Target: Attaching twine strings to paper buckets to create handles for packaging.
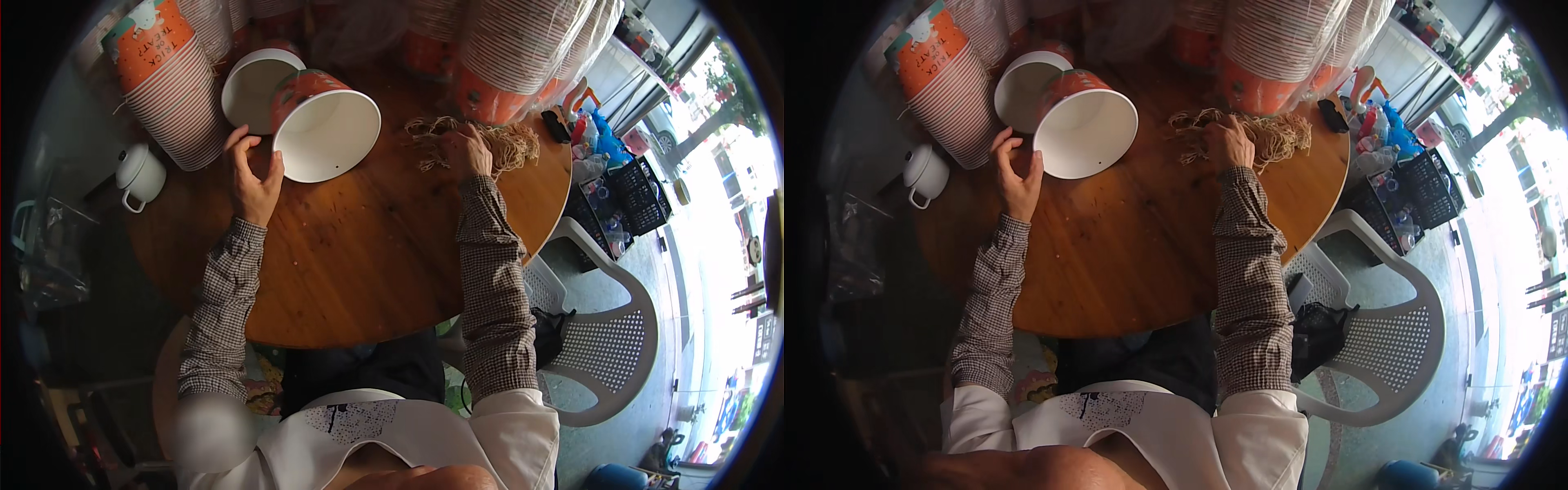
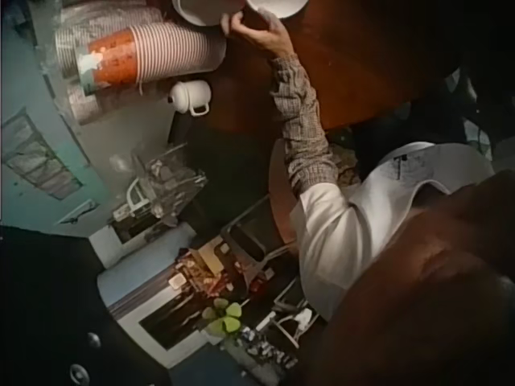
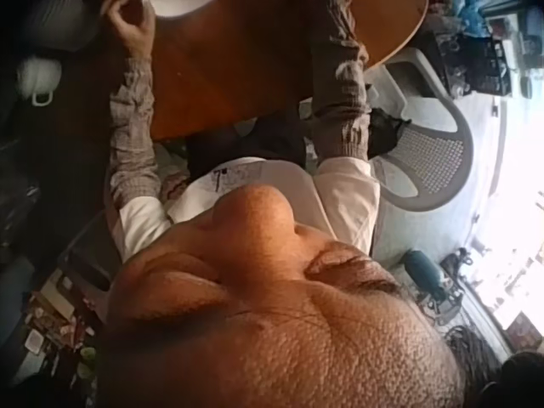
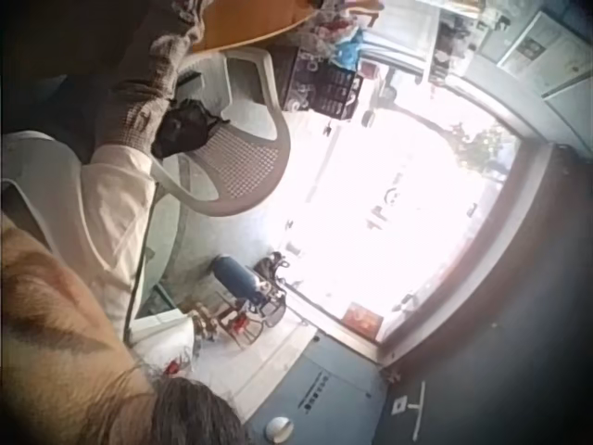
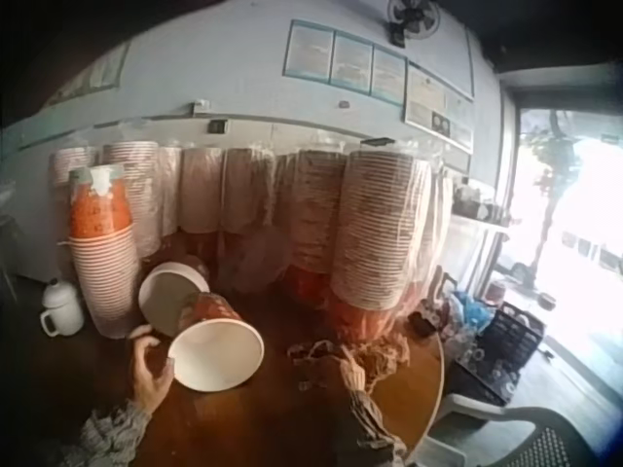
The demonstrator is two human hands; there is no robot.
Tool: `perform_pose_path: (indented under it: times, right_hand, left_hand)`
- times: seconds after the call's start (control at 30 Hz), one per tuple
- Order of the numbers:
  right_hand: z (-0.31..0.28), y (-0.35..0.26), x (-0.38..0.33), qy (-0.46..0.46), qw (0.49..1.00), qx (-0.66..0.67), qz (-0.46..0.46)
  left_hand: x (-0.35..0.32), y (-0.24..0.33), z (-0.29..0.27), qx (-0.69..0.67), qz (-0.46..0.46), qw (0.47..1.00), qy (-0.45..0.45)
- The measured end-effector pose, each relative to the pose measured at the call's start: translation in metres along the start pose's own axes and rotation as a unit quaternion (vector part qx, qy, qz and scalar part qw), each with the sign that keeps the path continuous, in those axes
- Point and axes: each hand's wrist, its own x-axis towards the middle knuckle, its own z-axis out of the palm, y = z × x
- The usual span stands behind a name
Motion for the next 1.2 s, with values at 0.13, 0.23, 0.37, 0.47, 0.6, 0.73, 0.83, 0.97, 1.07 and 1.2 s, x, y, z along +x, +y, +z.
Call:
perform_pose_path:
  times: [0.13,0.23,0.37,0.47,0.6,0.73,0.83,0.97,1.07,1.2]
  right_hand:
    - [0.009,-0.004,0.007,-0.022,0.999,-0.025,0.008]
    - [0.013,-0.007,0.006,0.037,0.995,0.092,-0.003]
    - [0.007,-0.011,0.002,0.022,0.996,0.083,0.008]
    - [0.008,-0.011,-0.001,0.000,0.999,0.035,0.014]
    - [0.011,-0.008,0.002,-0.039,0.998,-0.045,0.031]
    - [0.009,-0.011,-0.002,-0.039,0.999,-0.005,0.023]
    - [0.009,-0.014,-0.001,0.005,0.999,0.039,0.007]
    - [0.014,-0.016,0.003,-0.047,0.998,-0.032,0.041]
    - [0.012,-0.009,0.003,0.012,1.000,-0.010,0.025]
    - [-0.002,-0.021,0.001,0.072,0.975,0.207,0.016]
  left_hand:
    - [0.002,0.016,-0.004,-0.069,-0.007,0.998,0.008]
    - [-0.005,0.032,0.002,-0.120,0.085,0.988,-0.044]
    - [-0.008,0.060,0.020,-0.132,0.140,0.958,-0.211]
    - [-0.014,0.054,0.026,-0.070,0.150,0.955,-0.247]
    - [-0.023,0.033,0.024,0.047,0.090,0.945,-0.310]
    - [-0.021,0.016,0.013,0.067,0.082,0.950,-0.294]
    - [-0.018,0.024,0.008,0.100,0.095,0.948,-0.287]
    - [-0.017,0.025,0.008,0.094,0.092,0.949,-0.285]
    - [-0.016,0.031,0.007,0.102,0.101,0.956,-0.256]
    - [-0.018,0.027,0.011,0.056,0.088,0.963,-0.250]
